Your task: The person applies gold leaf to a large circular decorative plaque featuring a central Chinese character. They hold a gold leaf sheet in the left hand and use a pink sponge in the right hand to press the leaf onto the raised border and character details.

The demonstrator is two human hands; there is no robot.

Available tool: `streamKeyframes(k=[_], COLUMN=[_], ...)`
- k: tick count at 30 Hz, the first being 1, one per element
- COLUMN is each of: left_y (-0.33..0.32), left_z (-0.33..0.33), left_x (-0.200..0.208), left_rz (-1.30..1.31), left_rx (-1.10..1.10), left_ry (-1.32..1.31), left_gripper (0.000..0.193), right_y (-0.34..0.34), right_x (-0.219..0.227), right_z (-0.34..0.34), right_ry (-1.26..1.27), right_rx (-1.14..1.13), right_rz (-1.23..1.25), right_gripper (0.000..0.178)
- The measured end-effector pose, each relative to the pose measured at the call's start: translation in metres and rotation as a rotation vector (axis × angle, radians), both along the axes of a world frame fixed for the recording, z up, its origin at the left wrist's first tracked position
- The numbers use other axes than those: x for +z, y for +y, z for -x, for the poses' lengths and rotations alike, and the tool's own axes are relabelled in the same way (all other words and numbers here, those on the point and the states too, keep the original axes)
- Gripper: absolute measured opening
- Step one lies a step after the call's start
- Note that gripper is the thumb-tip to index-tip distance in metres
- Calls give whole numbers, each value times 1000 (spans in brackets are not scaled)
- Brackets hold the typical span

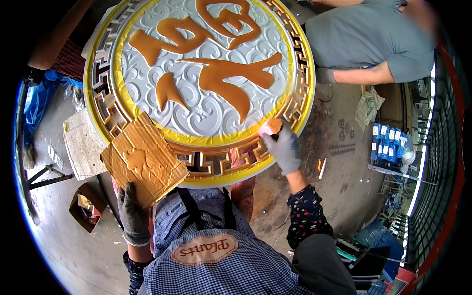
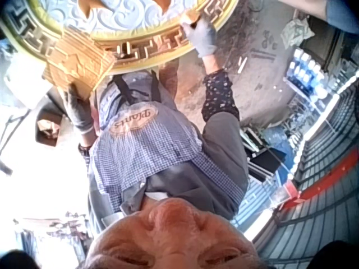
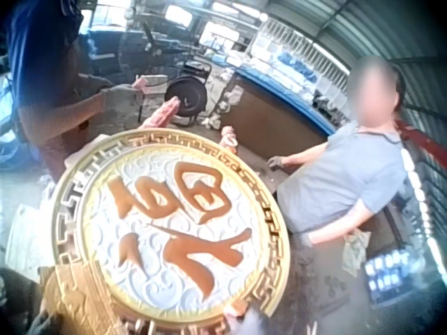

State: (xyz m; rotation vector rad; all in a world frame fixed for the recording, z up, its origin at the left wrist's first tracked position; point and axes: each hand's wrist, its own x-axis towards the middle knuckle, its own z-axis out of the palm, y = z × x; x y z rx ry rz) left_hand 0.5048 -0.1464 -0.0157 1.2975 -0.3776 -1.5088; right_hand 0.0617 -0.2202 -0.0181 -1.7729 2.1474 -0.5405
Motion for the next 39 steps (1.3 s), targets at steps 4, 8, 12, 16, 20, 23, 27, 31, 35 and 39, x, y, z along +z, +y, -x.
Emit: streamKeyframes(k=[4, 8, 12, 16, 20, 23, 27, 31, 35, 39], left_y=[2, 2, 11, 19, 24, 23, 24, 22, 22, 22], left_z=[-2, -3, -20, -29, -29, -27, -28, -24, -23, -22], left_x=[1, 4, -11, -22, -27, -27, -31, -37, -31, -31], left_rz=[-1, -8, 30, 97, 100, 163, 292, 318, 463, 455], left_rx=[5, 35, -20, -159, -173, -261, -346, -382, -440, -442], left_ry=[-13, 20, -17, -232, -284, -480, -733, -776, -1011, -996], left_gripper=[45, 43, 45, 70, 77, 76, 75, 74, 73, 74], right_y=[11, -16, -60, -89, -98, -98, -91, -75, -60, -62], right_x=[19, 31, 20, 12, 10, 10, 17, 16, 26, 25], right_z=[-38, -3, 66, 105, 106, 108, 95, 86, 61, 80], right_ry=[-113, -192, 64, 88, 72, 155, 153, 155, 140, -47], right_rx=[93, -22, -89, -20, 9, 5, 10, 82, 122, 61], right_rz=[-2, -20, 78, 22, -62, -151, -223, -187, -220, -55], right_gripper=[39, 37, 45, 44, 43, 42, 41, 42, 45, 44])
